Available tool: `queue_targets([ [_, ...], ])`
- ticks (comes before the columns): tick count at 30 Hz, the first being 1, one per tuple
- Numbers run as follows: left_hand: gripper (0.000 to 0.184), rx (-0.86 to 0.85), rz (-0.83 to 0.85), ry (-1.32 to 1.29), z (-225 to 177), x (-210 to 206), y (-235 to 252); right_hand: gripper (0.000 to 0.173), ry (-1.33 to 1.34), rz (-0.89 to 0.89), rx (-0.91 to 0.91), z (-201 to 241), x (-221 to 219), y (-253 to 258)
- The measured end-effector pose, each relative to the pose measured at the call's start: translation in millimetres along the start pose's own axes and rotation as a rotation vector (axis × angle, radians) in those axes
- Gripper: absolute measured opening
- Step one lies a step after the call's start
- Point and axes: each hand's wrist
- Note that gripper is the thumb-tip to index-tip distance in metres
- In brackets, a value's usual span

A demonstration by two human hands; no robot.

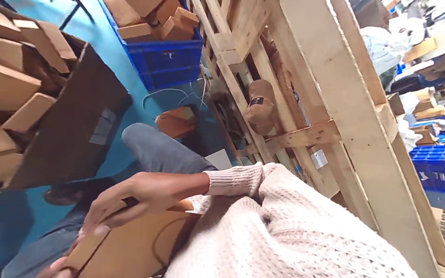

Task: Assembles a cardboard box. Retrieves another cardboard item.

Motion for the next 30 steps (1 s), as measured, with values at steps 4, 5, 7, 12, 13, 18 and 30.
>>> queue_targets([
  [4,0.023,0.115,0.060,0.023,-24.2,-8.5,3.8,0.024,0.077,0.074,0.096,-3.9,2.0,-4.8],
  [5,0.026,0.105,0.074,0.015,-28.4,-11.4,3.6,0.024,0.114,0.085,0.106,-4.9,1.4,-5.4],
  [7,0.031,0.068,0.043,0.000,-28.2,-12.4,2.5,0.022,0.150,0.066,0.063,-4.6,-1.0,-8.2],
  [12,0.029,0.115,-0.024,-0.045,-27.1,-5.7,-1.1,0.026,0.064,0.015,-0.061,-5.6,1.6,-12.1],
  [13,0.026,0.129,-0.010,-0.069,-29.6,-4.1,-1.1,0.023,0.086,0.009,-0.059,-5.9,1.4,-11.6],
  [18,0.017,0.115,0.061,-0.202,-35.0,-4.4,6.8,0.017,0.123,0.010,-0.042,1.6,2.1,-5.9],
  [30,0.051,0.318,-0.044,-0.102,-22.1,-2.7,-13.6,0.016,0.094,-0.024,-0.043,-10.0,5.6,-19.4],
])
Point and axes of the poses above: each hand's wrist, its own y-axis towards the middle knuckle, its own x-axis out of the back of the hand, z = x × y, and after that the axes turned 13 degrees about x, right-handed
